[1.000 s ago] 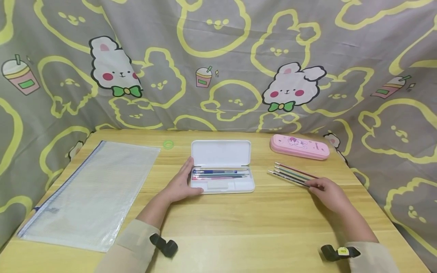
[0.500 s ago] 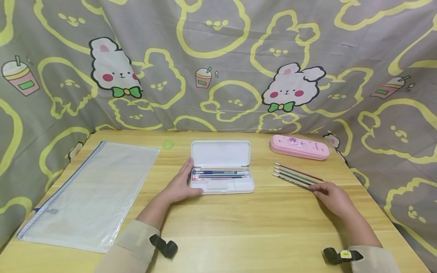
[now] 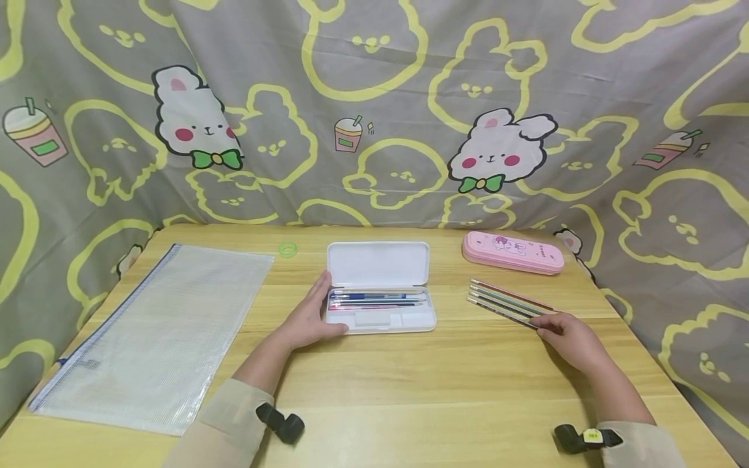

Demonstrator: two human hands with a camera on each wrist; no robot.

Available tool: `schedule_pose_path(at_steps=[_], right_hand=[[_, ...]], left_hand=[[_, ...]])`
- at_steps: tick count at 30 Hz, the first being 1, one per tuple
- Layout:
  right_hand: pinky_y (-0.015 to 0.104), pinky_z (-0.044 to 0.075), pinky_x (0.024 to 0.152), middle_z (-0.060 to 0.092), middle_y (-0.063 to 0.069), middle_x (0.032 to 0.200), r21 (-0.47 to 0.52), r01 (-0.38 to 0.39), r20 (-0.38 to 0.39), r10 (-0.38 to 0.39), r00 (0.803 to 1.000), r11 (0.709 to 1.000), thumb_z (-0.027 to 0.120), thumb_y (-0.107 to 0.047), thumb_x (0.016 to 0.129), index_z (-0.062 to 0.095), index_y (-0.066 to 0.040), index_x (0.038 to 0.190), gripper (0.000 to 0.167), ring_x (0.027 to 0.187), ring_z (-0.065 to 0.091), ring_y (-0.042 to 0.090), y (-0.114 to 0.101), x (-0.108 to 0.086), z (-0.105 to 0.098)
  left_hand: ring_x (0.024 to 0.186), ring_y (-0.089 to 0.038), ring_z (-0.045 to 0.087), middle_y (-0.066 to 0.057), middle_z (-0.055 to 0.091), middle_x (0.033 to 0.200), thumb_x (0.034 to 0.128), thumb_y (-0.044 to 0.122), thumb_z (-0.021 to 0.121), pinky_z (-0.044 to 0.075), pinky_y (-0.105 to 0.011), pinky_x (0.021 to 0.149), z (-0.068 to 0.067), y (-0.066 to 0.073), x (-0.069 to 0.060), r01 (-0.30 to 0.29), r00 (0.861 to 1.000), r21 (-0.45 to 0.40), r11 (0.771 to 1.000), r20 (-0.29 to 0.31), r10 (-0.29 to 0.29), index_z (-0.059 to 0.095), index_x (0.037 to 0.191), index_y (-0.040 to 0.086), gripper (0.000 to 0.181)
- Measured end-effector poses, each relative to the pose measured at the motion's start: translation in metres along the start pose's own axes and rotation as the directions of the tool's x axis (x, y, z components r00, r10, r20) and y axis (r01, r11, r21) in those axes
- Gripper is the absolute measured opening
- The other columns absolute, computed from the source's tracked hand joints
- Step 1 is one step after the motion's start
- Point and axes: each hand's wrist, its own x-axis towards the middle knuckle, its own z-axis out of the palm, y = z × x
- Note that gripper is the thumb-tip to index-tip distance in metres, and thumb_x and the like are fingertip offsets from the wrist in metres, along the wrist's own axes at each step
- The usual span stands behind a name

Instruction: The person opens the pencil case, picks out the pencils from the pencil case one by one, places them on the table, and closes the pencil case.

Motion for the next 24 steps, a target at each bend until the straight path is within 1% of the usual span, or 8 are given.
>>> schedule_pose_path(at_steps=[4,7,10,12,14,19,21,24], right_hand=[[0.060,0.044,0.093,0.062,0.030,0.120,0.002,-0.006,0.002,0.006,1.000,1.000,0.059,-0.015,0.097,0.069,0.001,0.116,0.027,0.116,0.054,0.051,-0.004,0.002,-0.001],[0.057,0.047,0.089,0.063,0.028,0.118,-0.012,0.003,-0.010,-0.003,1.000,1.000,0.060,-0.017,0.097,0.069,-0.001,0.116,0.027,0.109,0.058,0.046,-0.011,0.006,-0.001],[0.046,0.050,0.081,0.067,0.023,0.110,-0.019,0.024,-0.025,-0.024,0.999,1.000,0.063,-0.017,0.095,0.071,-0.002,0.114,0.025,0.097,0.061,0.033,-0.021,0.012,0.000],[0.039,0.048,0.077,0.067,0.019,0.106,-0.010,0.038,-0.029,-0.038,0.999,0.999,0.064,-0.017,0.094,0.071,-0.003,0.112,0.024,0.091,0.059,0.025,-0.028,0.017,0.002],[0.034,0.046,0.075,0.067,0.017,0.104,0.011,0.053,-0.025,-0.053,0.998,0.999,0.065,-0.017,0.093,0.072,-0.003,0.111,0.023,0.089,0.056,0.021,-0.036,0.022,0.005],[0.032,0.046,0.074,0.067,0.015,0.102,0.042,0.093,-0.024,-0.092,0.995,0.995,0.066,-0.014,0.092,0.072,-0.004,0.108,0.020,0.088,0.056,0.020,-0.061,0.038,0.013],[0.031,0.046,0.074,0.068,0.013,0.101,0.055,0.116,-0.017,-0.115,0.993,0.992,0.065,-0.012,0.092,0.073,-0.004,0.109,0.020,0.088,0.056,0.020,-0.072,0.044,0.017],[0.032,0.047,0.075,0.068,0.014,0.104,0.088,0.165,0.000,-0.166,0.986,0.982,0.064,-0.011,0.093,0.072,-0.004,0.111,0.021,0.090,0.058,0.021,-0.089,0.053,0.024]], left_hand=[[0.154,-0.033,0.001,-0.012,-0.002,0.166,0.0742,0.035,0.081,0.011,-0.052,0.123,0.000,0.000,0.000,-0.001,1.000,0.008,1.000,0.001,0.001,0.002,0.157,0.004,0.119],[0.154,-0.033,0.001,-0.012,-0.002,0.166,0.0742,0.035,0.081,0.011,-0.052,0.123,0.000,0.000,0.000,0.000,1.000,0.010,1.000,0.002,0.000,0.001,0.157,0.004,0.119],[0.153,-0.033,0.001,-0.012,-0.002,0.166,0.0742,0.035,0.081,0.011,-0.053,0.123,0.000,-0.001,0.000,0.000,1.000,0.005,1.000,0.002,0.000,0.001,0.158,0.004,0.119],[0.153,-0.033,0.001,-0.012,-0.002,0.166,0.0742,0.035,0.081,0.011,-0.053,0.123,0.000,-0.001,0.000,-0.002,1.000,0.002,1.000,0.002,0.002,0.001,0.157,0.004,0.119],[0.153,-0.033,0.001,-0.012,-0.002,0.167,0.0742,0.034,0.081,0.011,-0.053,0.123,0.000,-0.001,0.000,-0.001,1.000,-0.002,1.000,0.001,0.001,0.002,0.157,0.004,0.119],[0.153,-0.034,0.002,-0.012,-0.001,0.167,0.0738,0.035,0.081,0.012,-0.053,0.123,0.000,-0.001,0.000,-0.001,1.000,-0.003,1.000,-0.001,0.001,0.002,0.157,0.004,0.119],[0.153,-0.033,0.002,-0.012,-0.001,0.167,0.0738,0.035,0.081,0.012,-0.053,0.123,0.000,-0.001,0.000,-0.001,1.000,-0.003,1.000,-0.001,0.001,0.002,0.157,0.004,0.119],[0.153,-0.033,0.002,-0.012,-0.002,0.167,0.0739,0.035,0.081,0.012,-0.054,0.123,0.000,-0.001,0.000,0.000,1.000,0.003,1.000,-0.001,0.000,0.002,0.158,0.004,0.119]])
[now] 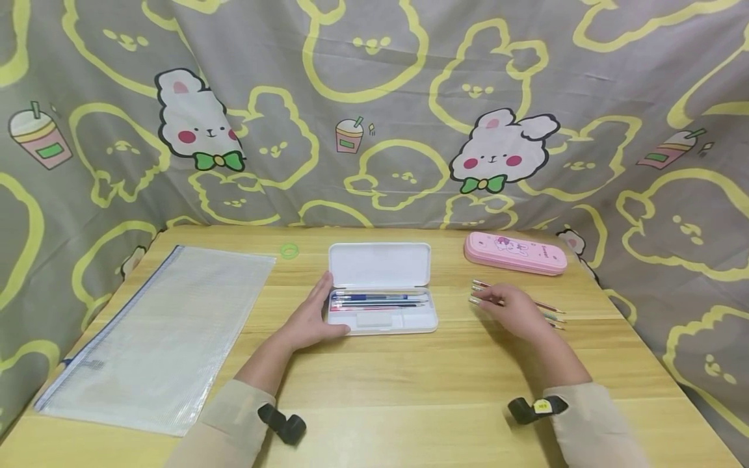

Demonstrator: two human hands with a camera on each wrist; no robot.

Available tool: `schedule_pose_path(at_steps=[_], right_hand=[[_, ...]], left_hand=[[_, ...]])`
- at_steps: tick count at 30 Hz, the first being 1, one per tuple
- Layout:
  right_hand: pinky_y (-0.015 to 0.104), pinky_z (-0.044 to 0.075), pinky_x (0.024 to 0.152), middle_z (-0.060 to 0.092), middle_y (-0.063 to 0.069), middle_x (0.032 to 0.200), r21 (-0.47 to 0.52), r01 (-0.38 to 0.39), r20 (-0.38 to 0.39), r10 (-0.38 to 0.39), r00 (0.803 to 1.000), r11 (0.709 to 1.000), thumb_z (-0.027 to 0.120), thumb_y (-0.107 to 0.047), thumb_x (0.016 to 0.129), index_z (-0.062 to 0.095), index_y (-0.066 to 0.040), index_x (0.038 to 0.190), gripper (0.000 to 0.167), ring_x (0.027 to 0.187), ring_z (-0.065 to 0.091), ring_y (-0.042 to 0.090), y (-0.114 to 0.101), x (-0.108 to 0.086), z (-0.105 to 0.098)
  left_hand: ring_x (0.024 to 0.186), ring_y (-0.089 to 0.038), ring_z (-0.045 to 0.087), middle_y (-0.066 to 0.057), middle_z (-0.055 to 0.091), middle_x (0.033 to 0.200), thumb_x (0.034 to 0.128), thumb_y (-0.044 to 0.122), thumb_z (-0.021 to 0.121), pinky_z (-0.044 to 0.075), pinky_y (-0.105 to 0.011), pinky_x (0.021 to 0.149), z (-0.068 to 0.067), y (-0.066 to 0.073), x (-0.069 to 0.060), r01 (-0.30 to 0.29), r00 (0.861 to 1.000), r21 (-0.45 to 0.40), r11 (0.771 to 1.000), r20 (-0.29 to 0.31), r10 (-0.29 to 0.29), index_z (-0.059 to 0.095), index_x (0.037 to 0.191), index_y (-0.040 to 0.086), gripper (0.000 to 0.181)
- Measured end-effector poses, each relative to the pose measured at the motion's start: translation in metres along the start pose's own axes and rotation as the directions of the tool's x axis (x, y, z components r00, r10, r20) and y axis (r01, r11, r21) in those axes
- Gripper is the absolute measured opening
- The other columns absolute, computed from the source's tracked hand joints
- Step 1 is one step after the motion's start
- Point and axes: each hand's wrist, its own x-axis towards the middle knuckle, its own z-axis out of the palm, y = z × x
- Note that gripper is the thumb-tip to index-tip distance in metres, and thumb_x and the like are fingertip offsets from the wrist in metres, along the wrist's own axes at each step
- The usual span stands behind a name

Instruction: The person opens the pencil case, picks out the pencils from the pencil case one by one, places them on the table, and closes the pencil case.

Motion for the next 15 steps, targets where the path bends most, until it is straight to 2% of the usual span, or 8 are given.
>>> schedule_pose_path(at_steps=[7,15], right_hand=[[0.045,0.050,0.088,0.070,0.016,0.109,0.068,0.080,0.032,-0.082,0.996,0.994,0.064,-0.009,0.092,0.072,-0.004,0.111,0.022,0.100,0.061,0.028,-0.037,0.022,0.027],[0.047,0.052,0.091,0.071,0.014,0.107,0.081,0.115,0.099,-0.122,0.988,0.990,0.063,-0.008,0.091,0.074,-0.005,0.108,0.021,0.100,0.063,0.027,-0.066,0.041,0.053]], left_hand=[[0.154,-0.032,0.003,-0.010,-0.001,0.167,0.0735,0.036,0.081,0.012,-0.052,0.123,0.000,0.001,0.000,0.017,1.000,0.010,1.000,-0.004,-0.017,0.003,0.158,0.007,0.119],[0.154,-0.030,0.003,-0.008,-0.001,0.167,0.0735,0.035,0.081,0.013,-0.050,0.124,0.000,0.002,0.000,0.015,1.000,0.013,1.000,-0.012,-0.015,0.003,0.158,0.007,0.119]])
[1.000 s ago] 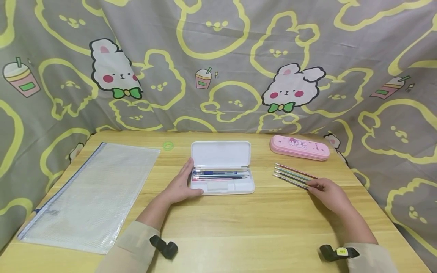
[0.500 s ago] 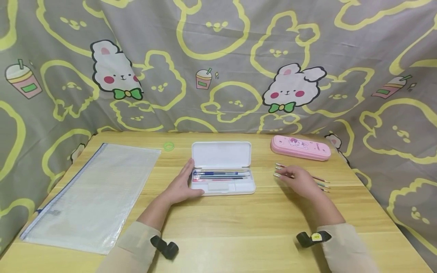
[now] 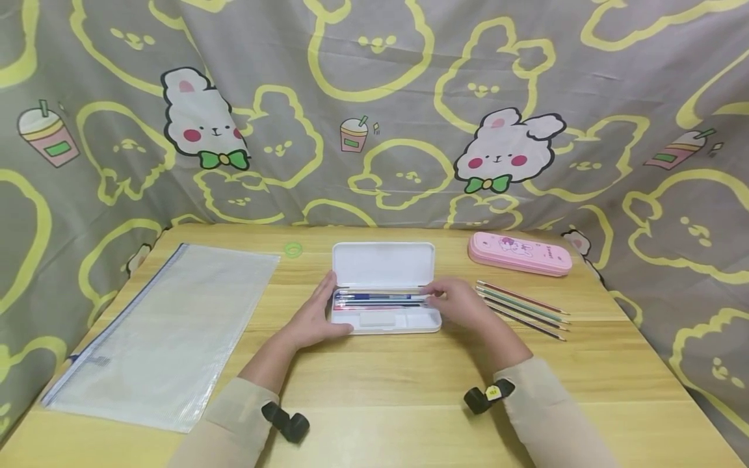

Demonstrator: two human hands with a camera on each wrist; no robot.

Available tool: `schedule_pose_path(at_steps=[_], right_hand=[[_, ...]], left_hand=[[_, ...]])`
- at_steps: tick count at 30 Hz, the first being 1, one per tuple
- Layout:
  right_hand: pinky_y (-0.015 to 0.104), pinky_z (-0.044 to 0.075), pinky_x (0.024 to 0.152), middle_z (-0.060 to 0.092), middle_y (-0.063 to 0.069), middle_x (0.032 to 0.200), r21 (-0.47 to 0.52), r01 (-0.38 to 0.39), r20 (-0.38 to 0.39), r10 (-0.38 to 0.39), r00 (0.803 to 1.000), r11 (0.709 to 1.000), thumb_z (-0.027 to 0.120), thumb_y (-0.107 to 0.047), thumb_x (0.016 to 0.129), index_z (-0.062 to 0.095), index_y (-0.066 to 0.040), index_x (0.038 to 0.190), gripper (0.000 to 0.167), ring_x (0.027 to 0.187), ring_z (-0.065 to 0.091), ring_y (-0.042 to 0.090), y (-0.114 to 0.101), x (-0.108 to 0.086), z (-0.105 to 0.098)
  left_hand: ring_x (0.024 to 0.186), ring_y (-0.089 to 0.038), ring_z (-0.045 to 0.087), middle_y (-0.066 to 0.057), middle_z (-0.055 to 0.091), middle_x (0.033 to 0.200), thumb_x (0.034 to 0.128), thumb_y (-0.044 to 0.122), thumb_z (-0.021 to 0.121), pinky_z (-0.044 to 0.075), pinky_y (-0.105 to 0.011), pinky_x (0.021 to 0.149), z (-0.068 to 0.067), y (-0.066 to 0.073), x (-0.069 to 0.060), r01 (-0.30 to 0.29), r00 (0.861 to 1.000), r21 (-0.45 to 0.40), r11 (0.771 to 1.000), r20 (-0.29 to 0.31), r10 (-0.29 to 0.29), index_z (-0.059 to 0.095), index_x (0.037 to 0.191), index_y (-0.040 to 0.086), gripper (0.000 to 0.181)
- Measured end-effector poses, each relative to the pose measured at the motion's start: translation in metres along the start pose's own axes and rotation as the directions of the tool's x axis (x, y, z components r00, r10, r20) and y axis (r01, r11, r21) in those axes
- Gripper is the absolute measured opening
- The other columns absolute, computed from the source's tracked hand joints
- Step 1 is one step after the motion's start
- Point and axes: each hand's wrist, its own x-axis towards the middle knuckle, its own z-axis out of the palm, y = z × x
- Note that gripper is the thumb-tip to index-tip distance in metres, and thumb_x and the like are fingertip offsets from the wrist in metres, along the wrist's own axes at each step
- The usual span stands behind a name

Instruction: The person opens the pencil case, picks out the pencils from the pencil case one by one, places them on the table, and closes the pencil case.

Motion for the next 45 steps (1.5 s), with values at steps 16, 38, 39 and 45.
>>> schedule_pose_path(at_steps=[16,38,39,45], right_hand=[[0.047,0.049,0.099,0.073,0.010,0.109,-0.151,-0.062,0.141,0.083,0.986,0.987,0.064,-0.009,0.091,0.073,-0.007,0.111,0.022,0.106,0.065,0.026,-0.016,0.026,0.011],[0.046,0.048,0.100,0.073,0.009,0.106,-0.110,-0.112,0.175,0.130,0.976,0.988,0.064,-0.001,0.088,0.073,-0.006,0.105,0.021,0.104,0.064,0.025,-0.021,0.030,0.013],[0.046,0.048,0.101,0.073,0.009,0.107,-0.103,-0.112,0.177,0.129,0.976,0.988,0.064,-0.001,0.088,0.074,-0.006,0.106,0.021,0.106,0.064,0.025,-0.020,0.029,0.013],[0.049,0.046,0.104,0.073,0.012,0.113,-0.062,-0.099,0.179,0.108,0.978,0.993,0.063,-0.003,0.090,0.074,-0.006,0.110,0.023,0.113,0.063,0.030,-0.015,0.025,0.015]], left_hand=[[0.154,-0.031,0.003,-0.010,0.000,0.167,0.0734,0.035,0.081,0.012,-0.050,0.124,-0.002,0.003,0.002,-0.009,1.000,-0.009,1.000,0.004,0.009,0.004,0.158,0.006,0.118],[0.154,-0.032,0.003,-0.012,0.000,0.166,0.0719,0.032,0.082,0.011,-0.049,0.124,0.000,0.000,0.001,-0.030,1.000,-0.028,0.999,-0.004,0.030,0.003,0.157,0.004,0.120],[0.154,-0.032,0.003,-0.012,0.000,0.166,0.0719,0.032,0.082,0.011,-0.050,0.124,0.000,-0.001,0.001,-0.032,0.999,-0.028,0.999,-0.005,0.031,0.003,0.157,0.004,0.120],[0.154,-0.032,0.004,-0.012,0.001,0.167,0.0720,0.033,0.082,0.012,-0.051,0.124,0.001,-0.002,0.001,-0.028,1.000,-0.028,0.999,-0.006,0.028,0.004,0.158,0.004,0.119]])
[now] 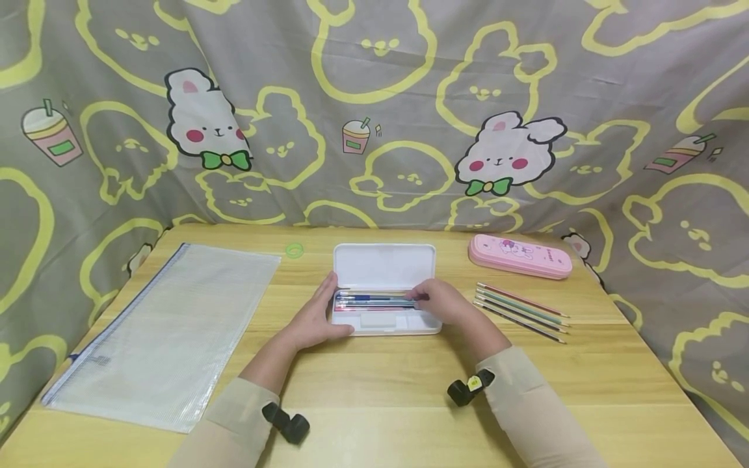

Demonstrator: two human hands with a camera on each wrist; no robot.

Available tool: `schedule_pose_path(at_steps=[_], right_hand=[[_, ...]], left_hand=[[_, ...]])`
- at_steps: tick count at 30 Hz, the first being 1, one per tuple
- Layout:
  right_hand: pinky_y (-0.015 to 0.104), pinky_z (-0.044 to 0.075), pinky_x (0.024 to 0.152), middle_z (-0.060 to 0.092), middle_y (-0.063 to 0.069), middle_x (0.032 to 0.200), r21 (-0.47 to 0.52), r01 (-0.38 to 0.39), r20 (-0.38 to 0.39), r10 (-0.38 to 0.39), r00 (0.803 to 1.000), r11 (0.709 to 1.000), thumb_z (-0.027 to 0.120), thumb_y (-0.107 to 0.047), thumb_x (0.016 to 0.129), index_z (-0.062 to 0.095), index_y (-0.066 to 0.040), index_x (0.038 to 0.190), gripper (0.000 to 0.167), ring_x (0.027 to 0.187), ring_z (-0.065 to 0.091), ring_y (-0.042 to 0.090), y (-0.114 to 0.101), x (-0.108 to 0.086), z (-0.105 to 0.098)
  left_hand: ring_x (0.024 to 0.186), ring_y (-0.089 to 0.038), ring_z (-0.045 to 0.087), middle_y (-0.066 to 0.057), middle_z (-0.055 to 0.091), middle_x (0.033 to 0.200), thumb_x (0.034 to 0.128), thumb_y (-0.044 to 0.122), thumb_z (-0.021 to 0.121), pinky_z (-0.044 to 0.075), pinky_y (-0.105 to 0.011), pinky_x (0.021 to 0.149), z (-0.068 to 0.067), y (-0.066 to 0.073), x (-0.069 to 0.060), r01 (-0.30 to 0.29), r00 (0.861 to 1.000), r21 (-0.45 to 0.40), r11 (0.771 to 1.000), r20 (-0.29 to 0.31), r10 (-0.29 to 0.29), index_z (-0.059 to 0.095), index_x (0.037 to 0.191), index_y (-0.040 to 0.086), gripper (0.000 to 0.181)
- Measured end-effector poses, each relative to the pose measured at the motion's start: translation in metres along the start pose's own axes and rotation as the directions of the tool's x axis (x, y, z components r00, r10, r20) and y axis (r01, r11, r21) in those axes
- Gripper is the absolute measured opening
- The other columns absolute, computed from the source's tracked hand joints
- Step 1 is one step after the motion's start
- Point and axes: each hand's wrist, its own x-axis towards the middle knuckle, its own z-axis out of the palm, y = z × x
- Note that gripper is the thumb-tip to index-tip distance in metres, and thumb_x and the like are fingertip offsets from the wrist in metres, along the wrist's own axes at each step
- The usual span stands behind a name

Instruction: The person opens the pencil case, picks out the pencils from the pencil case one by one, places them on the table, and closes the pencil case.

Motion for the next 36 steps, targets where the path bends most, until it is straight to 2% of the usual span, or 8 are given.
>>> schedule_pose_path(at_steps=[5,9,13,19,30,36], right_hand=[[0.048,0.048,0.100,0.071,0.011,0.112,0.025,0.009,-0.023,-0.009,1.000,1.000,0.062,-0.006,0.092,0.074,-0.008,0.112,0.023,0.109,0.063,0.027,0.008,-0.004,-0.001],[0.039,0.051,0.086,0.069,0.009,0.106,0.044,0.000,-0.044,0.002,0.999,0.999,0.061,-0.009,0.094,0.072,-0.010,0.116,0.025,0.096,0.060,0.021,0.013,-0.013,-0.008],[0.032,0.048,0.078,0.068,0.009,0.103,0.067,0.023,-0.087,-0.017,0.996,0.998,0.060,-0.009,0.093,0.072,-0.008,0.117,0.026,0.091,0.058,0.020,0.020,-0.027,-0.018],[0.031,0.047,0.078,0.067,0.012,0.104,0.105,0.034,-0.153,-0.018,0.988,0.994,0.060,-0.010,0.093,0.071,-0.005,0.115,0.024,0.093,0.058,0.021,0.039,-0.048,-0.031],[0.035,0.048,0.081,0.067,0.016,0.112,0.012,-0.054,-0.243,0.055,0.969,0.998,0.060,-0.009,0.095,0.071,-0.006,0.115,0.023,0.096,0.058,0.023,0.079,-0.093,-0.053],[0.049,0.049,0.089,0.065,0.021,0.117,-0.007,-0.120,-0.280,0.113,0.953,0.993,0.059,-0.009,0.095,0.070,-0.004,0.116,0.023,0.106,0.059,0.033,0.101,-0.120,-0.056]], left_hand=[[0.153,-0.033,0.004,-0.012,0.000,0.166,0.0720,0.033,0.082,0.012,-0.051,0.123,0.000,0.000,0.000,0.002,1.000,-0.002,1.000,0.002,-0.002,0.004,0.157,0.004,0.120],[0.153,-0.033,0.004,-0.012,0.001,0.166,0.0722,0.031,0.082,0.012,-0.050,0.124,0.000,0.002,-0.001,0.001,1.000,-0.001,1.000,0.003,-0.001,0.004,0.157,0.003,0.119],[0.154,-0.032,0.003,-0.012,0.000,0.166,0.0724,0.032,0.082,0.011,-0.050,0.124,0.000,0.003,-0.001,0.004,1.000,0.000,1.000,0.004,-0.004,0.004,0.157,0.004,0.119],[0.154,-0.032,0.003,-0.011,-0.001,0.167,0.0733,0.033,0.082,0.011,-0.051,0.124,0.000,0.001,-0.001,0.013,1.000,0.006,1.000,0.008,-0.013,0.003,0.158,0.005,0.119],[0.153,-0.033,0.003,-0.013,0.000,0.166,0.0736,0.032,0.081,0.011,-0.051,0.124,0.000,0.001,-0.001,0.004,1.000,0.005,1.000,0.011,-0.004,0.003,0.157,0.004,0.118],[0.154,-0.032,0.003,-0.011,-0.001,0.167,0.0738,0.033,0.082,0.011,-0.050,0.124,0.001,-0.001,0.000,0.012,1.000,0.002,1.000,0.010,-0.012,0.003,0.158,0.005,0.118]])
